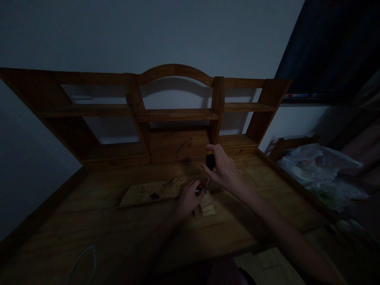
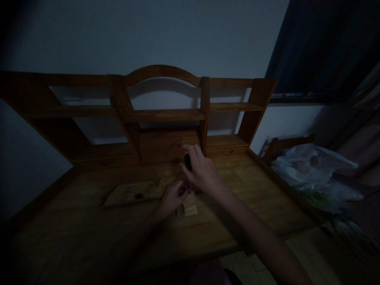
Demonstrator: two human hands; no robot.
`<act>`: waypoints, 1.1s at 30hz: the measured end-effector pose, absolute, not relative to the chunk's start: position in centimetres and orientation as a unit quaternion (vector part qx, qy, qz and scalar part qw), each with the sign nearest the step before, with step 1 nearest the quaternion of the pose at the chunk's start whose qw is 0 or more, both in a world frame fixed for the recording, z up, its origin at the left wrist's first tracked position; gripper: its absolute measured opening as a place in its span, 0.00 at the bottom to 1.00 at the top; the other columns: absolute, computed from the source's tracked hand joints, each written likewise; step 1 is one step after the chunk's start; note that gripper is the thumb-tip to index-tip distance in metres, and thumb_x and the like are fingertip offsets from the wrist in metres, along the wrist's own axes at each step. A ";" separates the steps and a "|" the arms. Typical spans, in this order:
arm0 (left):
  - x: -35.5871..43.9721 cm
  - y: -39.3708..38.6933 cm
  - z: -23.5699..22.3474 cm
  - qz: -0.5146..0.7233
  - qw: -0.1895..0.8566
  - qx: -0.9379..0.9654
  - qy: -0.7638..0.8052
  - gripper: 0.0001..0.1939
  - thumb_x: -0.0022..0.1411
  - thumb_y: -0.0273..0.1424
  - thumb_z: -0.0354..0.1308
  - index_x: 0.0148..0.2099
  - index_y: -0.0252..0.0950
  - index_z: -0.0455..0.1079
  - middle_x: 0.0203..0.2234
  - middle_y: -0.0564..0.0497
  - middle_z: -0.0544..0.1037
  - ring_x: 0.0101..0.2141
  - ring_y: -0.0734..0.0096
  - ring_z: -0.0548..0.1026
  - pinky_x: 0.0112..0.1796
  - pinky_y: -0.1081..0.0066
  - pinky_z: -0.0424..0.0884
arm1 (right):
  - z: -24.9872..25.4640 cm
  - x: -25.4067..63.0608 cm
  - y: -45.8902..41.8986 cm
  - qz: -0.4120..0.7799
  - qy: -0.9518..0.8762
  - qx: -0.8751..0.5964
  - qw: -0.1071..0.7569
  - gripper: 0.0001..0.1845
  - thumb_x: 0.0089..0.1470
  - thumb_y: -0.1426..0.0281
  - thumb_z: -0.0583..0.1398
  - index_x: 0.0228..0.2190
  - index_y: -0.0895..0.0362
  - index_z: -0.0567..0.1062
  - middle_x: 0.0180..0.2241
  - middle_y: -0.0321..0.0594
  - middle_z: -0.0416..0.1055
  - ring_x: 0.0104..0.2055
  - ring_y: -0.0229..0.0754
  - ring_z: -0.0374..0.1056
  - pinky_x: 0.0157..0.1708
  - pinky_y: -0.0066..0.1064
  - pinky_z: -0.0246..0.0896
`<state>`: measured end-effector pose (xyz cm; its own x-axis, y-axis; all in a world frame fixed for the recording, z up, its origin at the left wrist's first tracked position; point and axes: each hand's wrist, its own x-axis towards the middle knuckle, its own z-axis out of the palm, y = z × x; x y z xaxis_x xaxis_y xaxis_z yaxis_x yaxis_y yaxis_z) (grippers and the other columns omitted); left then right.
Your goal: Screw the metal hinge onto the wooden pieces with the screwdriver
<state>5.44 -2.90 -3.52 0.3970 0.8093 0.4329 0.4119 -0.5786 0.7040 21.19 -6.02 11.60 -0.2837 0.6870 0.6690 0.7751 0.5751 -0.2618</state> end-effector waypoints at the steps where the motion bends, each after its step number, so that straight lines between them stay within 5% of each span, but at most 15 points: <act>1: 5.4 -2.9 -3.5 0.392 0.254 0.796 0.384 0.07 0.60 0.22 0.56 0.39 0.37 0.70 0.35 0.52 0.77 0.37 0.69 0.76 0.40 0.71 0.71 | 11.6 21.2 -6.0 -0.057 -0.798 -0.458 0.387 0.23 0.59 0.68 0.55 0.55 0.52 0.58 0.51 0.47 0.64 0.50 0.51 0.68 0.44 0.45 0.70; 6: 5.4 -2.9 -3.5 0.396 0.252 0.792 0.390 0.06 0.60 0.23 0.57 0.40 0.36 0.71 0.36 0.50 0.78 0.38 0.67 0.76 0.42 0.68 0.72 | 12.1 21.3 -6.4 -0.041 -0.802 -0.454 0.386 0.31 0.50 0.74 0.57 0.56 0.53 0.57 0.51 0.48 0.63 0.51 0.51 0.67 0.46 0.45 0.69; 12: 5.4 -2.9 -3.4 0.398 0.258 0.799 0.370 0.07 0.61 0.22 0.56 0.40 0.37 0.70 0.35 0.52 0.78 0.37 0.69 0.76 0.40 0.71 0.71 | 12.1 21.7 -6.4 -0.055 -0.796 -0.460 0.389 0.20 0.60 0.68 0.56 0.53 0.52 0.61 0.50 0.48 0.65 0.50 0.51 0.68 0.44 0.44 0.69; 17: 5.4 -2.8 -3.4 0.406 0.263 0.794 0.367 0.05 0.61 0.23 0.57 0.39 0.36 0.70 0.35 0.51 0.78 0.37 0.69 0.76 0.40 0.70 0.71 | 12.5 21.8 -6.7 -0.042 -0.804 -0.461 0.373 0.27 0.53 0.73 0.57 0.55 0.54 0.59 0.53 0.49 0.63 0.49 0.50 0.68 0.44 0.42 0.69; 22: 5.3 -2.8 -3.3 0.401 0.270 0.796 0.363 0.07 0.61 0.22 0.55 0.41 0.37 0.70 0.36 0.51 0.78 0.37 0.69 0.76 0.41 0.70 0.71 | 12.7 21.8 -6.5 -0.069 -0.791 -0.484 0.368 0.17 0.60 0.63 0.58 0.49 0.54 0.63 0.48 0.47 0.66 0.45 0.50 0.69 0.42 0.43 0.69; 25: 5.4 -2.8 -3.4 0.399 0.276 0.797 0.359 0.09 0.61 0.22 0.55 0.43 0.38 0.70 0.36 0.52 0.78 0.38 0.70 0.76 0.42 0.70 0.71 | 12.8 22.0 -6.2 -0.079 -0.789 -0.484 0.370 0.13 0.60 0.66 0.58 0.45 0.53 0.64 0.45 0.46 0.66 0.44 0.50 0.69 0.40 0.42 0.68; 29: 5.3 -2.7 -3.6 0.403 0.267 0.796 0.365 0.05 0.61 0.24 0.56 0.39 0.37 0.70 0.35 0.52 0.78 0.37 0.70 0.76 0.41 0.71 0.70 | 13.3 22.5 -6.5 -0.050 -0.810 -0.459 0.362 0.21 0.52 0.73 0.57 0.48 0.52 0.62 0.49 0.46 0.64 0.48 0.49 0.68 0.43 0.41 0.68; 33: 5.3 -2.8 -3.3 0.401 0.273 0.797 0.361 0.06 0.61 0.23 0.55 0.39 0.37 0.69 0.34 0.52 0.78 0.37 0.70 0.76 0.40 0.71 0.71 | 13.4 22.8 -6.6 -0.058 -0.817 -0.458 0.346 0.22 0.54 0.68 0.59 0.50 0.52 0.61 0.50 0.47 0.64 0.48 0.51 0.68 0.42 0.42 0.68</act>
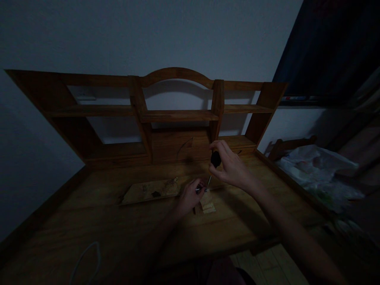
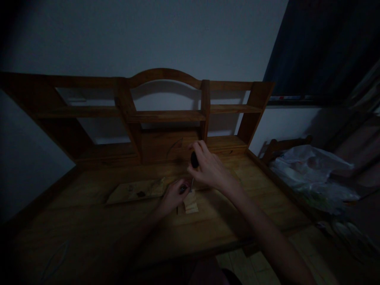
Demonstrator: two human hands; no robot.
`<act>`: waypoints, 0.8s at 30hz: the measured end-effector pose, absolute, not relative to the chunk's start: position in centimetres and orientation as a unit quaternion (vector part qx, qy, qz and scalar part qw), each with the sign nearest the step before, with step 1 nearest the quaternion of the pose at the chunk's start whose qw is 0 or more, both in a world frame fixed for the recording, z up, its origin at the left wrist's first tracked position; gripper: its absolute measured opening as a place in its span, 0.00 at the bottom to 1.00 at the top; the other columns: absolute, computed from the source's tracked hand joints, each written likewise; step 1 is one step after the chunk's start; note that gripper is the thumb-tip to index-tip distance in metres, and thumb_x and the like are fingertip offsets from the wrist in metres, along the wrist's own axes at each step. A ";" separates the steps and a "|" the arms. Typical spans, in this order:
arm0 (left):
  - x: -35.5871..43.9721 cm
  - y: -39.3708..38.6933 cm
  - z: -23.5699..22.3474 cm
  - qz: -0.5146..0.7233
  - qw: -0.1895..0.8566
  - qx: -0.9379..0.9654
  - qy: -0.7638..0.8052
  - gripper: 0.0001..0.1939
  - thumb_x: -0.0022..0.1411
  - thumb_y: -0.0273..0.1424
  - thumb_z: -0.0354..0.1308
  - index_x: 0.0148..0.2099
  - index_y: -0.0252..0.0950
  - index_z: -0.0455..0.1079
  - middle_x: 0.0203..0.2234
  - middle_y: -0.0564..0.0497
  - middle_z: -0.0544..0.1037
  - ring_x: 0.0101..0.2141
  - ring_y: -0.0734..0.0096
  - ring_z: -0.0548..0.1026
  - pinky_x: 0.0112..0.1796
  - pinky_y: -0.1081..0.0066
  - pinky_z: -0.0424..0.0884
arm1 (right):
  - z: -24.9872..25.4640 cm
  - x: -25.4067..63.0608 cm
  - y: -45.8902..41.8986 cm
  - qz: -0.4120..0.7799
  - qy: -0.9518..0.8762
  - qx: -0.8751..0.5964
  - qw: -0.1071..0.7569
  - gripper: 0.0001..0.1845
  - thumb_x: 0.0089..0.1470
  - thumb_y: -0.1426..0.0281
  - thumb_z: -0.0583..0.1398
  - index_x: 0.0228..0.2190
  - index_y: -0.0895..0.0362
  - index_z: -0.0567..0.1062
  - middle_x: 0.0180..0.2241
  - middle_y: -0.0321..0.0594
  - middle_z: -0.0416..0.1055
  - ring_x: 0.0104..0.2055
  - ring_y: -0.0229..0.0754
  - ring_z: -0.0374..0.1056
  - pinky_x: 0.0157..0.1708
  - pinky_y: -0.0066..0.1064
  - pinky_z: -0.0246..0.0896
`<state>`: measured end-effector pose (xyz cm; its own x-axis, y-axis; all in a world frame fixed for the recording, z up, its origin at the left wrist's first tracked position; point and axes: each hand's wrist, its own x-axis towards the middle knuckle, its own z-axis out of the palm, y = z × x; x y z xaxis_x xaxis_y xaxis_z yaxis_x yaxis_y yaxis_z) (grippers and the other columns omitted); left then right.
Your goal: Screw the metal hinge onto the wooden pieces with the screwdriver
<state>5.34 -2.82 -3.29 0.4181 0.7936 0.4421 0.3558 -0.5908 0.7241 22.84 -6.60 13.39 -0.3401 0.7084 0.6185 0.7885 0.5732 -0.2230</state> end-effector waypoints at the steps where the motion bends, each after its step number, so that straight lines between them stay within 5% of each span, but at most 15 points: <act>1: 5.3 -2.9 -3.2 0.401 0.275 0.797 0.358 0.06 0.61 0.22 0.55 0.39 0.37 0.70 0.35 0.52 0.78 0.37 0.70 0.76 0.40 0.71 0.71 | 13.3 22.9 -6.5 -0.067 -0.813 -0.465 0.344 0.20 0.57 0.65 0.59 0.50 0.52 0.62 0.49 0.47 0.65 0.47 0.51 0.69 0.42 0.43 0.68; 5: 5.3 -2.9 -3.2 0.406 0.281 0.796 0.349 0.09 0.60 0.21 0.54 0.42 0.37 0.70 0.36 0.52 0.78 0.38 0.70 0.76 0.41 0.71 0.71 | 13.0 22.9 -6.1 -0.069 -0.804 -0.474 0.352 0.17 0.59 0.65 0.58 0.48 0.52 0.63 0.48 0.46 0.66 0.47 0.51 0.69 0.42 0.43 0.68; 11: 5.2 -2.8 -3.6 0.408 0.270 0.795 0.359 0.06 0.61 0.23 0.56 0.40 0.37 0.70 0.35 0.52 0.78 0.37 0.70 0.76 0.40 0.70 0.71 | 13.2 22.9 -6.4 -0.043 -0.815 -0.458 0.353 0.27 0.51 0.73 0.58 0.53 0.52 0.60 0.53 0.47 0.63 0.48 0.49 0.68 0.44 0.42 0.68; 17: 5.3 -2.8 -3.4 0.399 0.273 0.803 0.349 0.09 0.61 0.22 0.54 0.42 0.38 0.70 0.37 0.51 0.78 0.38 0.69 0.76 0.41 0.69 0.71 | 12.8 22.8 -6.1 -0.056 -0.808 -0.465 0.357 0.17 0.58 0.65 0.57 0.49 0.52 0.63 0.47 0.45 0.66 0.46 0.49 0.69 0.42 0.42 0.68; 24: 5.2 -2.6 -3.8 0.402 0.265 0.798 0.362 0.07 0.61 0.22 0.56 0.40 0.38 0.70 0.35 0.52 0.78 0.37 0.69 0.76 0.41 0.71 0.71 | 13.2 22.8 -6.7 -0.031 -0.808 -0.446 0.383 0.23 0.49 0.73 0.57 0.48 0.52 0.63 0.48 0.44 0.66 0.47 0.47 0.68 0.45 0.41 0.66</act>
